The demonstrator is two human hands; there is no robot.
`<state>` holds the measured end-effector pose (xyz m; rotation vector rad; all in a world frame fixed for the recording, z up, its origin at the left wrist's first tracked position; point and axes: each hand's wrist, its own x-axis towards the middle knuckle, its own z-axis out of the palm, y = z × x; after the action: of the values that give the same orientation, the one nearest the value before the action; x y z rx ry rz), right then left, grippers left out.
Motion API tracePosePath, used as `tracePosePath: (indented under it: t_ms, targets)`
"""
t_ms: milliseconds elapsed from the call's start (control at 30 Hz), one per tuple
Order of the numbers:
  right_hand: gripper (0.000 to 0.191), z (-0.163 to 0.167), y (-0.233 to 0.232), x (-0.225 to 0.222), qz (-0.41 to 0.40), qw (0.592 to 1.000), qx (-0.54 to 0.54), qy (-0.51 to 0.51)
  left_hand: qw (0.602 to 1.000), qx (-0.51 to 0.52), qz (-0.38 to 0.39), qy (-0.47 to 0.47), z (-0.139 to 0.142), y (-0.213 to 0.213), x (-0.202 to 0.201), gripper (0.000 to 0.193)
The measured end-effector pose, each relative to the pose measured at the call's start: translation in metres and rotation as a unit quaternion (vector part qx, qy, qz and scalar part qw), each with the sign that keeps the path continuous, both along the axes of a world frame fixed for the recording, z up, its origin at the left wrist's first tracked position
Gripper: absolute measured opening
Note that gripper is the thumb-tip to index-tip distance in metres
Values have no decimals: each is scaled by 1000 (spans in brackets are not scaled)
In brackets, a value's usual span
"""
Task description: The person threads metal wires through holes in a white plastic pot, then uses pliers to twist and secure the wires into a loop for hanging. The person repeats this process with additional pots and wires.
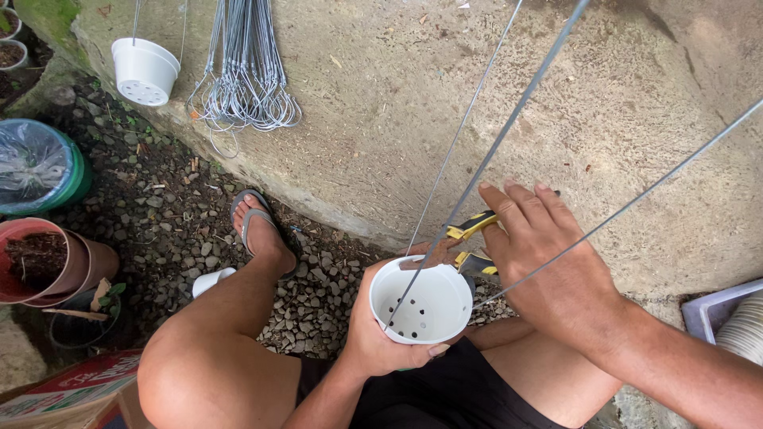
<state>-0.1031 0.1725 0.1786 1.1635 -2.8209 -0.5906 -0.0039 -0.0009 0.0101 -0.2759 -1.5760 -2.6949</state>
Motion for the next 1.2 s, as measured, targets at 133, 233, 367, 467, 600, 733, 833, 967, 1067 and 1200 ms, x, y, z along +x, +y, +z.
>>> tracePosePath:
  t_ms: [133, 233, 367, 467, 600, 733, 833, 967, 1067, 1200]
  targets:
    - [36, -1, 0, 3, 15, 999, 13, 26, 1000, -10, 7, -7, -1, 1, 0, 98]
    - [38, 1, -1, 5, 12, 999, 17, 30, 1000, -13, 10, -10, -1, 1, 3, 98]
    - [38, 4, -1, 2, 22, 999, 27, 35, 1000, -7, 5, -21, 0, -1, 3, 100]
    - [37, 6, 0, 1, 28, 999, 22, 33, 999, -37, 16, -6, -1, -3, 3, 101]
    - [35, 4, 1, 0, 38, 998, 22, 44, 999, -44, 22, 1, -3, -4, 3, 101]
    - [28, 3, 3, -3, 38, 999, -25, 13, 999, -36, 22, -8, -3, -2, 2, 103]
    - [31, 3, 4, -5, 40, 998, -46, 0, 999, -33, 21, -8, -2, -3, 2, 103]
    - [32, 3, 5, -4, 43, 999, -33, 0, 999, -35, 21, -11, -1, -3, 2, 102]
    - [35, 3, 3, 0, 51, 998, -5, 27, 999, -38, 22, -15, -1, -3, 2, 102]
    - [36, 4, 3, 2, 54, 998, 12, 34, 999, -33, 21, -18, 0, -1, 2, 101]
